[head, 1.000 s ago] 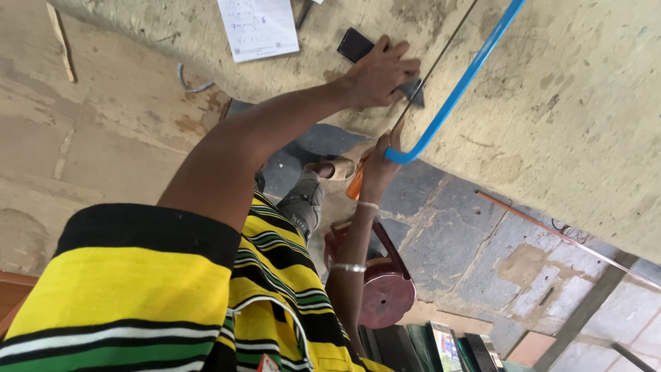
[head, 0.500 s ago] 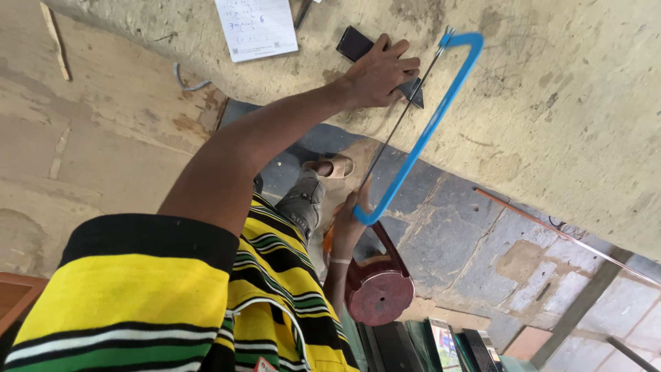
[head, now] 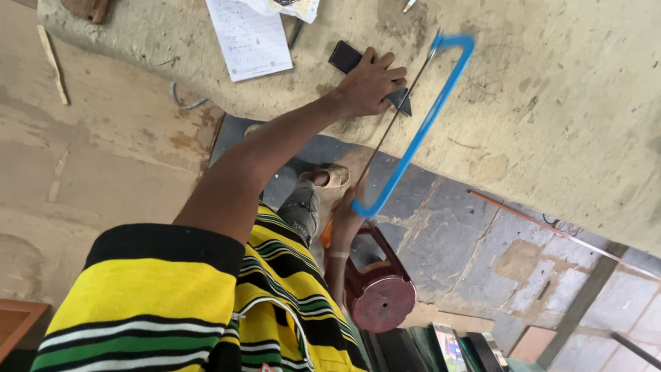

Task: The person uses a blue hacksaw to cut a small black metal bar held on a workbench. They repeatedly saw back and forth, pause to reposition the bar, and continue cutting until the piece is separated.

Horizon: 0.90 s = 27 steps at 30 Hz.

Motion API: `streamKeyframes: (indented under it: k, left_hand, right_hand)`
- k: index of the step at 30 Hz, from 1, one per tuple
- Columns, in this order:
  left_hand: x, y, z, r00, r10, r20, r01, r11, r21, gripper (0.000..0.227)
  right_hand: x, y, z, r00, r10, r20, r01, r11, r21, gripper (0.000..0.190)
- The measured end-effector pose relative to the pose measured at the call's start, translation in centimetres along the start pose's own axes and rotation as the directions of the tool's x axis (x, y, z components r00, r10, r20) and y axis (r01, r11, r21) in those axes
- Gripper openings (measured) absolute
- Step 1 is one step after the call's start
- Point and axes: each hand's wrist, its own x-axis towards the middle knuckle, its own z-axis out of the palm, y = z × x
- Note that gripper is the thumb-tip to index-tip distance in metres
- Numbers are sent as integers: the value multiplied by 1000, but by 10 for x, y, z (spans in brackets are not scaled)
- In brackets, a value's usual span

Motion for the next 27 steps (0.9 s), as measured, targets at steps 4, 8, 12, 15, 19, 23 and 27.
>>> streamKeyframes:
  k: [4,8,12,15,19,23,27]
  left_hand:
    - [-8,1,-2,999,-8,43,10,999,-51,48]
    - [1,-2,3,999,-5,43,4,1000,14,47]
    - [-5,-4,8,999,0,50,5,995,-98,40]
    - [2,-1,-14,1000,16,19,-15,999,-30,36]
    - [28,-7,-59,981,-152,123,186,918,-351,35]
    - [60,-34,-97,901,-24,432,410,-270,-871,50]
    - [70,-55,-77,903,236,358,412,-709,-572,60]
  right_hand:
    - [-18,-11,-3,905,421,58,-424,889,172,33]
    - [52,-15,-6,927,369,62,-374,908,190,37]
    - [125,-17,-7,758,634,153,-647,704,291,42]
    - [136,-37,-29,929,349,121,-358,770,528,58]
    - [129,-41,-62,907,420,29,-384,799,463,58]
    - [119,-22,-95,863,504,23,-467,782,412,60]
    - [141,-9,-113,831,555,41,-524,754,397,58]
